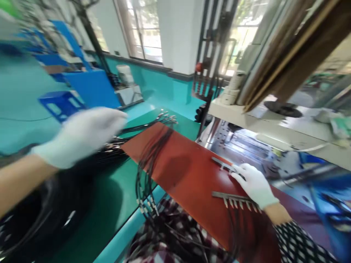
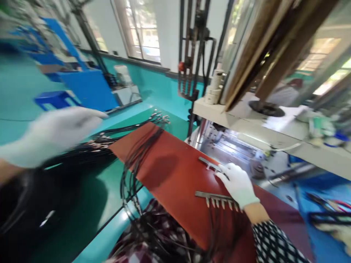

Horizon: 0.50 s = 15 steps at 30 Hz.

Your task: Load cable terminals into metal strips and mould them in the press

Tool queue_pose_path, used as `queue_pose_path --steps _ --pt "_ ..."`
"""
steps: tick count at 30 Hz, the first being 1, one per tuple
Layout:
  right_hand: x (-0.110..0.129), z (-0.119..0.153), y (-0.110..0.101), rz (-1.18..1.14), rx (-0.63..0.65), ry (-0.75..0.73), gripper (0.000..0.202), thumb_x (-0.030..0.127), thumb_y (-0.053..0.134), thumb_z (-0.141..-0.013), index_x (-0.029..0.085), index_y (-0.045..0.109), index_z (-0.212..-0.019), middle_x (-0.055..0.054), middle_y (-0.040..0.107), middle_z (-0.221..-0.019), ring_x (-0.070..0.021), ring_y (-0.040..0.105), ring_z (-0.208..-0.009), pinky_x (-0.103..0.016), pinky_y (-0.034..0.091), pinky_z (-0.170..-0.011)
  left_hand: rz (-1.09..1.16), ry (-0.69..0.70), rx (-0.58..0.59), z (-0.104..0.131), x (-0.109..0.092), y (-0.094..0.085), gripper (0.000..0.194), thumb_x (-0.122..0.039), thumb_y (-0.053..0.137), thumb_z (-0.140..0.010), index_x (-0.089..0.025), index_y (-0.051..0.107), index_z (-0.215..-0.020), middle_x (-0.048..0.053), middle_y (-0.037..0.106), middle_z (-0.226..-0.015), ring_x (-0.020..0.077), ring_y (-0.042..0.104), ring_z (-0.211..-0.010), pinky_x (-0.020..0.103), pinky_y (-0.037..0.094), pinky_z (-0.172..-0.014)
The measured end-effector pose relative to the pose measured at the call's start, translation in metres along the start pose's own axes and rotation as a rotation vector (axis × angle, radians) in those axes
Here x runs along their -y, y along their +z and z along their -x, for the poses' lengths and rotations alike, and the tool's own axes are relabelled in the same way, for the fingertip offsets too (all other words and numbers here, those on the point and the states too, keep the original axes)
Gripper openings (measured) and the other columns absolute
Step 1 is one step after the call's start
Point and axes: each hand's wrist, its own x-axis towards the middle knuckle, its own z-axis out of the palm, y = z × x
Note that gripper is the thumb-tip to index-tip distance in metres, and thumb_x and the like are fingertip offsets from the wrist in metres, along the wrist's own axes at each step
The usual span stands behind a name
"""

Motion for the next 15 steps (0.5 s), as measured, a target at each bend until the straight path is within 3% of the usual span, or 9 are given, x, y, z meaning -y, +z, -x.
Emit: queue_pose_path --steps 2,4,6,8,10,15 --pt "0.003 -0.006 0.002 -0.143 0.042 0.095 0.038 0.044 0.046 -0.096 0.022 0.076 -0.104 -0.011 0.064 -0.097 -0.0270 0.061 -0.094 -0.044 0.048 -0.087 0.185 0.459 0.222 -0.017 -0.102 0.061 0.037 -0.043 0.042 -0.098 -0.026 0.071 -0.114 0.003 0.072 -0.114 0.0241 0.067 -0.104 0.041 0.052 -0.097" --pt "0.003 -0.009 0.002 -0.218 0.073 0.124 0.039 0.042 0.043 -0.098 0.022 0.076 -0.101 -0.009 0.064 -0.092 -0.0243 0.062 -0.090 -0.041 0.049 -0.086 0.203 0.639 0.361 -0.022 -0.189 0.126 0.040 -0.034 0.056 -0.092 -0.022 0.062 -0.130 0.010 0.067 -0.125 0.0272 0.065 -0.102 0.041 0.053 -0.087" --pt "-0.001 -0.009 -0.002 -0.284 0.094 0.130 0.040 0.041 0.042 -0.099 0.022 0.076 -0.091 -0.007 0.065 -0.086 -0.0211 0.063 -0.082 -0.038 0.051 -0.083 0.327 0.775 0.432 -0.025 -0.245 0.185 0.047 -0.030 0.062 -0.090 -0.020 0.059 -0.135 0.012 0.063 -0.126 0.0277 0.062 -0.105 0.039 0.051 -0.086" --pt "-0.005 -0.008 -0.006 -0.354 0.085 0.138 0.038 0.042 0.046 -0.098 0.022 0.074 -0.084 -0.007 0.066 -0.084 -0.0199 0.063 -0.079 -0.037 0.052 -0.084 0.443 0.824 0.481 -0.031 -0.271 0.227 0.029 -0.028 0.061 -0.092 -0.019 0.069 -0.119 0.009 0.066 -0.109 0.0239 0.061 -0.099 0.036 0.049 -0.087" --pt "-0.008 -0.011 -0.006 -0.423 0.052 0.162 0.035 0.042 0.049 -0.096 0.021 0.074 -0.084 -0.007 0.068 -0.085 -0.0198 0.064 -0.082 -0.036 0.052 -0.085 0.506 0.843 0.490 -0.037 -0.276 0.250 0.022 -0.029 0.057 -0.096 -0.018 0.072 -0.109 0.007 0.065 -0.097 0.0217 0.059 -0.096 0.034 0.047 -0.089" --pt "0.014 -0.027 -0.002 -0.582 -0.051 0.294 0.050 0.040 0.026 -0.100 0.015 0.068 -0.092 -0.005 0.066 -0.069 -0.0158 0.064 -0.064 -0.029 0.052 -0.064 0.596 0.854 0.471 -0.038 -0.265 0.261 0.030 -0.033 0.050 -0.100 -0.018 0.071 -0.115 0.009 0.061 -0.099 0.0215 0.055 -0.095 0.034 0.046 -0.089"
